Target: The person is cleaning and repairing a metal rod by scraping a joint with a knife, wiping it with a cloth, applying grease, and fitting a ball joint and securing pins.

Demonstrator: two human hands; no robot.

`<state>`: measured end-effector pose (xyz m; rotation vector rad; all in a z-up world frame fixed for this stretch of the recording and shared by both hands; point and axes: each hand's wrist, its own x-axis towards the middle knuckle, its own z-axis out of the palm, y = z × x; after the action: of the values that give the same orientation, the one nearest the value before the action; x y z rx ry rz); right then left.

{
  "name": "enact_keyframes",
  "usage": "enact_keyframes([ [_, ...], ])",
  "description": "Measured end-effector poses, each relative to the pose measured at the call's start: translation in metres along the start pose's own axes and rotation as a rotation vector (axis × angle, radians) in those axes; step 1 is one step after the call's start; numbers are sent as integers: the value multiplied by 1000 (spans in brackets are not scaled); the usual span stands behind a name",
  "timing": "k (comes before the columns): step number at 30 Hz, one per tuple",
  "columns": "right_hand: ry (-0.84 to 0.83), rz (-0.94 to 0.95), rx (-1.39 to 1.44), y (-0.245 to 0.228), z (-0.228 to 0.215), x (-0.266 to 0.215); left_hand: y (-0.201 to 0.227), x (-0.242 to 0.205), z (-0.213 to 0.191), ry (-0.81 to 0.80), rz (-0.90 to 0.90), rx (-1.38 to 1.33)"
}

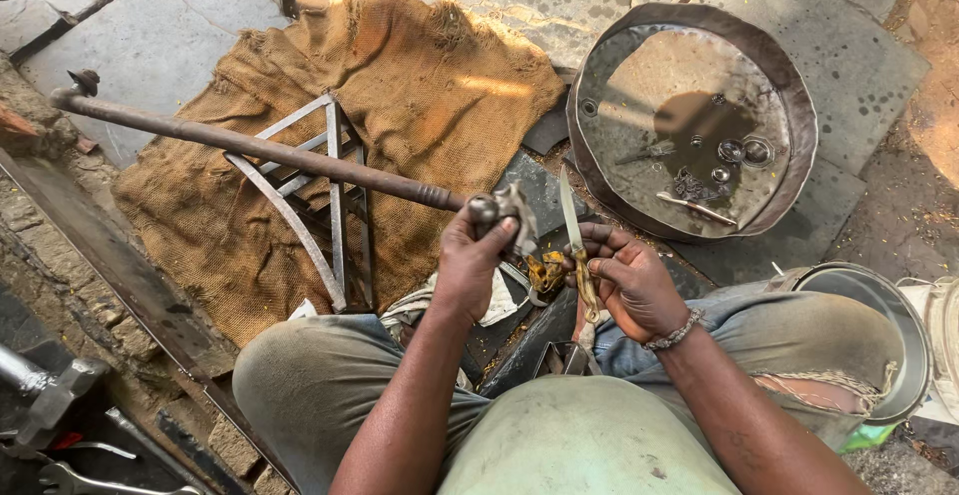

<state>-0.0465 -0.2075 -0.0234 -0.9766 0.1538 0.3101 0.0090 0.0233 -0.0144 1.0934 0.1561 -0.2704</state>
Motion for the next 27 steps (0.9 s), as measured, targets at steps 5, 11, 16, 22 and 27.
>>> enact_keyframes([
  [5,-13,-40,65,4,-3,1,1,-7,12,-123,-2,39],
  [11,74,-80,-42,13,35,16,10,-23,27,-210,239,431],
  [16,197,-252,-129,-45,46,8,28,-27,26,-191,323,690],
  [22,-86,-409,-784,-32,55,2,29,-33,22,-422,82,601],
  [27,73,-246,-786,-3,51,17,32,-39,14,-441,20,797],
])
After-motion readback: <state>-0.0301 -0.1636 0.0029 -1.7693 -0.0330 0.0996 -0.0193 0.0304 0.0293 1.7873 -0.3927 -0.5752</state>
